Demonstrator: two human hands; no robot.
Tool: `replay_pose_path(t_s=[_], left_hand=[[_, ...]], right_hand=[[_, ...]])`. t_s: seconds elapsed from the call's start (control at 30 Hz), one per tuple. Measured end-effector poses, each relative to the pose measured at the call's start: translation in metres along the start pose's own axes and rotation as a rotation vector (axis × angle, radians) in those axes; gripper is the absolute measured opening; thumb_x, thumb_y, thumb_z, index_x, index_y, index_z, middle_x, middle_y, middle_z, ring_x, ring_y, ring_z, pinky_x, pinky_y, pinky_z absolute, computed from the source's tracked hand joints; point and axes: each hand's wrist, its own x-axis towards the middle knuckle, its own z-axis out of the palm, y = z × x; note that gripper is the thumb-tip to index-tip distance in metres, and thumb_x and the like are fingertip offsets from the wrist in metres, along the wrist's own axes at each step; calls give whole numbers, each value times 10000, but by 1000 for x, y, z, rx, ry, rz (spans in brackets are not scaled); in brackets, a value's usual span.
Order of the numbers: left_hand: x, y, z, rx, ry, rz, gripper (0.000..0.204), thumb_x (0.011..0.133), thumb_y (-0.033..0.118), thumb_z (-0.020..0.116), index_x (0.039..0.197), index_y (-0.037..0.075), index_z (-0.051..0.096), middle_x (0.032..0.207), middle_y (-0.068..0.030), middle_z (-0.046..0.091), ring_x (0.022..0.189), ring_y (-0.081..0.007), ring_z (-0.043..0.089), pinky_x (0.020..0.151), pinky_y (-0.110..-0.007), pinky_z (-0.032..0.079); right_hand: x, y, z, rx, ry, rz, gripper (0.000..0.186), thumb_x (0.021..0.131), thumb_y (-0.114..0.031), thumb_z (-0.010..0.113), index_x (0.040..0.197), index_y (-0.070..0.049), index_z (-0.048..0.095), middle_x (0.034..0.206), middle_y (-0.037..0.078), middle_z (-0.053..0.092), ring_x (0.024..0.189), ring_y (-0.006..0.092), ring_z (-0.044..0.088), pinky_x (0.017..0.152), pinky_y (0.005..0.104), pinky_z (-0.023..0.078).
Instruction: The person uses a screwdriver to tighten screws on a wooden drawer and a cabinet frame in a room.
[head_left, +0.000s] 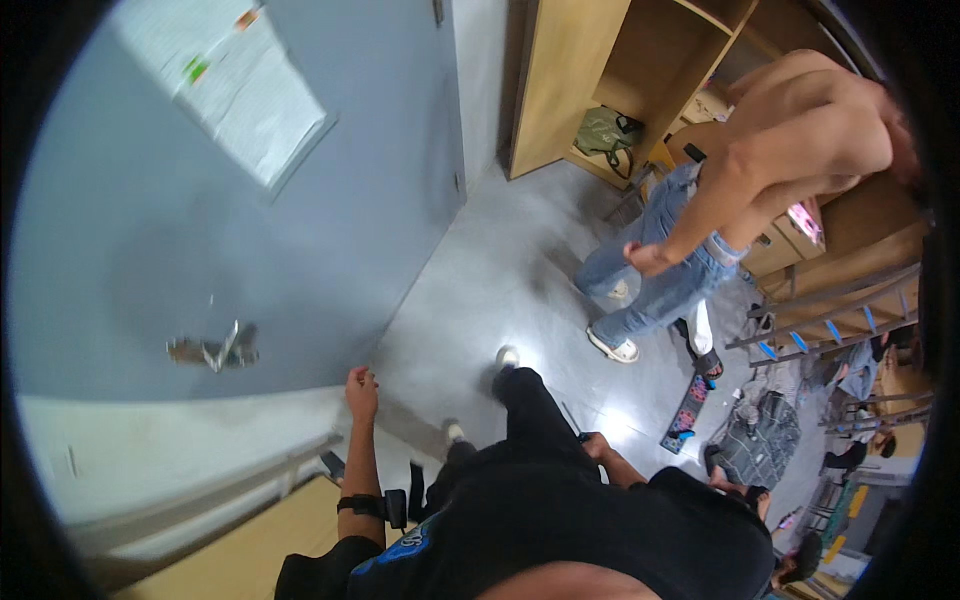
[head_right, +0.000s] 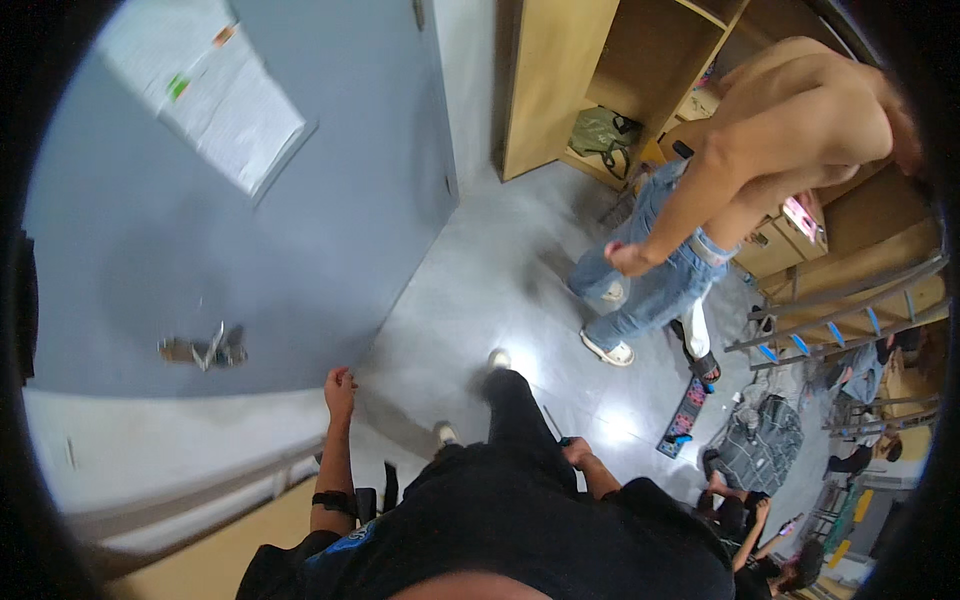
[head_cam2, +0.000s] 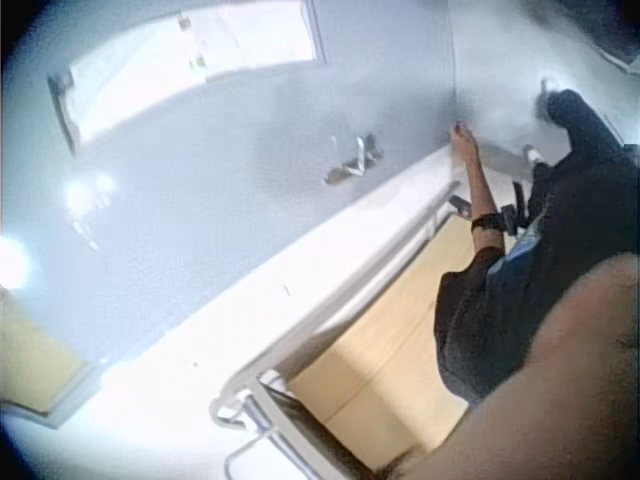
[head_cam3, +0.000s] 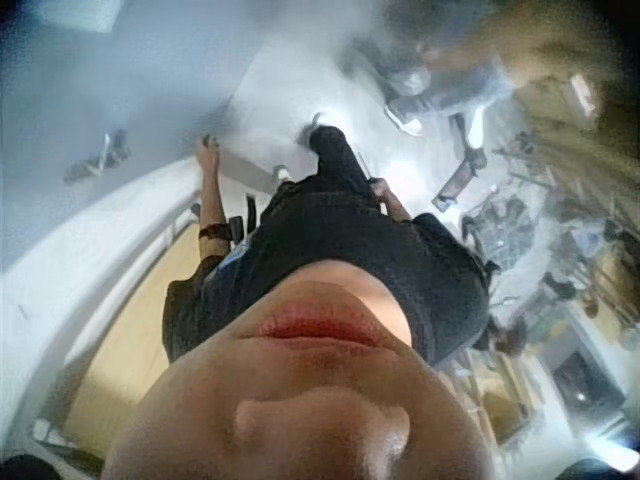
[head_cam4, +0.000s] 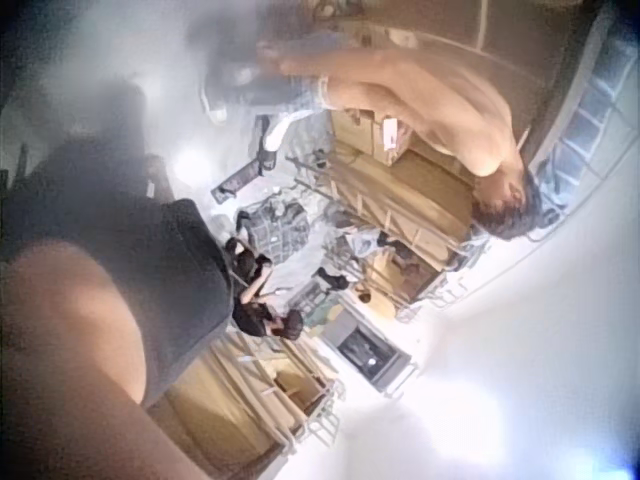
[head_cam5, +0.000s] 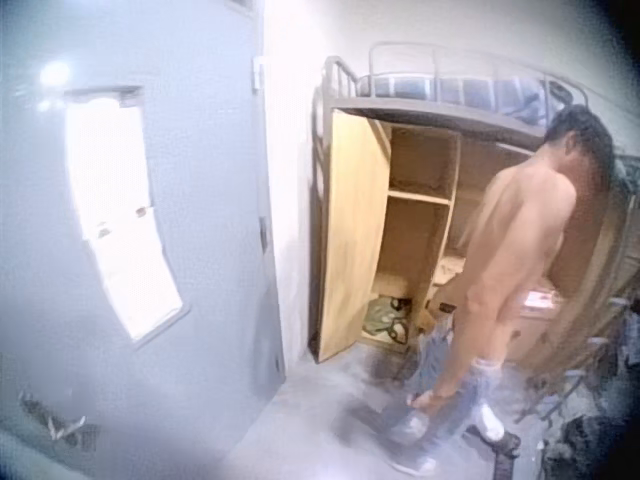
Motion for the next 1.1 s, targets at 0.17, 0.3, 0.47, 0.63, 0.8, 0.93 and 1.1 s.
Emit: replay_pose_path(t_s=[0.17,0.3,0.47,0.63,0.8,0.93,1.1], left_hand=[[89,55,91,102,-363,-96,228,859,157,556,1036,15,574,879,-130,623,638,-211,610,620,-325,487],[124,160,170,387,-893,-107,454,818,266,626,1159,-19,537,993,-191,631,905,-304,612,789,-373,478],[250,320,241,-28,-808,-141,359,892,215,545,1185,10,516,932,-92,625,762,-139,598,660,-275,473],[389,453,330,-195,-620,-19,323,905,210,510,1156,7,530,927,-82,618,727,-154,583,657,-274,474],[531,486,483,3,-508,200,321,876,195,498,1119,-8,551,955,-131,626,792,-212,605,711,-316,478],[514,525,583,224,-944,481,341,856,227,559,1122,13,555,1034,-179,623,928,-295,609,821,-369,466],[496,568,646,245,-1359,296,377,856,234,580,1175,38,527,996,-169,632,881,-263,622,776,-358,483]], right_hand=[[92,-133,-92,209,450,-241,250,777,-261,584,801,-27,667,676,181,629,551,282,606,528,400,487],[139,-251,-203,206,367,-250,316,761,-301,593,782,10,645,751,208,637,733,365,621,673,424,483],[156,-383,-328,521,464,-420,169,786,-201,641,789,-32,638,579,47,575,498,133,541,487,295,424],[187,-424,-438,681,264,-247,246,762,-62,535,981,-20,639,663,122,644,406,158,530,396,289,422],[251,-426,-533,665,435,-56,290,767,-58,526,1037,3,610,703,138,648,477,168,582,441,289,480],[260,-436,-589,950,274,-29,304,822,0,430,1086,11,581,755,114,639,512,170,589,437,300,481],[322,-446,-732,1103,314,-455,463,694,95,498,1149,24,542,869,109,637,734,169,605,604,275,481]])
